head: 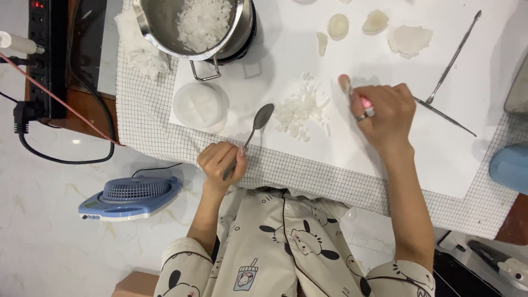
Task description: Transferring wax flakes from a pot to a surface using a spoon and arranging them with a brush
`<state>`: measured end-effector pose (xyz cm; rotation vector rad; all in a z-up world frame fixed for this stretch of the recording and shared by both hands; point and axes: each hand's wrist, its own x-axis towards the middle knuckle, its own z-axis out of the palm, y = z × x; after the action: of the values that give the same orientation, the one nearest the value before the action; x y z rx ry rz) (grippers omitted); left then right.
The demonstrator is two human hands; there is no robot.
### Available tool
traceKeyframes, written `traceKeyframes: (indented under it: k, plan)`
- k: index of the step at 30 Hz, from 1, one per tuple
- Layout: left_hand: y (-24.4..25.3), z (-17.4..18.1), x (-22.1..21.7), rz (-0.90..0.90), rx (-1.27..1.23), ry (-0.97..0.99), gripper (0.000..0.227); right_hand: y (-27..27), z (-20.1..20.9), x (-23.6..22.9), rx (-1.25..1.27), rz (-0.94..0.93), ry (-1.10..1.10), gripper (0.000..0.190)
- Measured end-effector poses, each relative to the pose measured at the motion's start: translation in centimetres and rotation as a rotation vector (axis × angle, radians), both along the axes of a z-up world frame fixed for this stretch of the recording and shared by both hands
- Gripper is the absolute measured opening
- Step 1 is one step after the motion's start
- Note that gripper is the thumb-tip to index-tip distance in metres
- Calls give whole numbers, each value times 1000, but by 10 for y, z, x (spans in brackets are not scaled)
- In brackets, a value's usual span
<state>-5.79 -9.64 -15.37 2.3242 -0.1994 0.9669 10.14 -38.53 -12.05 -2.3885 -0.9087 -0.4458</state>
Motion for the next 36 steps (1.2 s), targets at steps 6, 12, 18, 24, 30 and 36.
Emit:
traceKeyframes:
  k: [6,12,18,24,30,36]
  plan:
    - [-23,17,4,-35,-213,100,41,37,-8,-36,24,98,-59,16]
    - [-36,29,9,-56,-400,163,40,57,12,-40,199,168,78,17]
    - [-35,28,7,-52,-498,225,41,47,24,1,281,106,107,7]
    - [-31,32,12,-50,-510,306,37,60,30,-6,238,112,234,7]
    - [-33,30,14,-115,-592,351,36,50,35,-30,262,182,344,7]
    - [-33,23,17,-153,-618,345,41,-8,31,-33,147,-13,176,19]
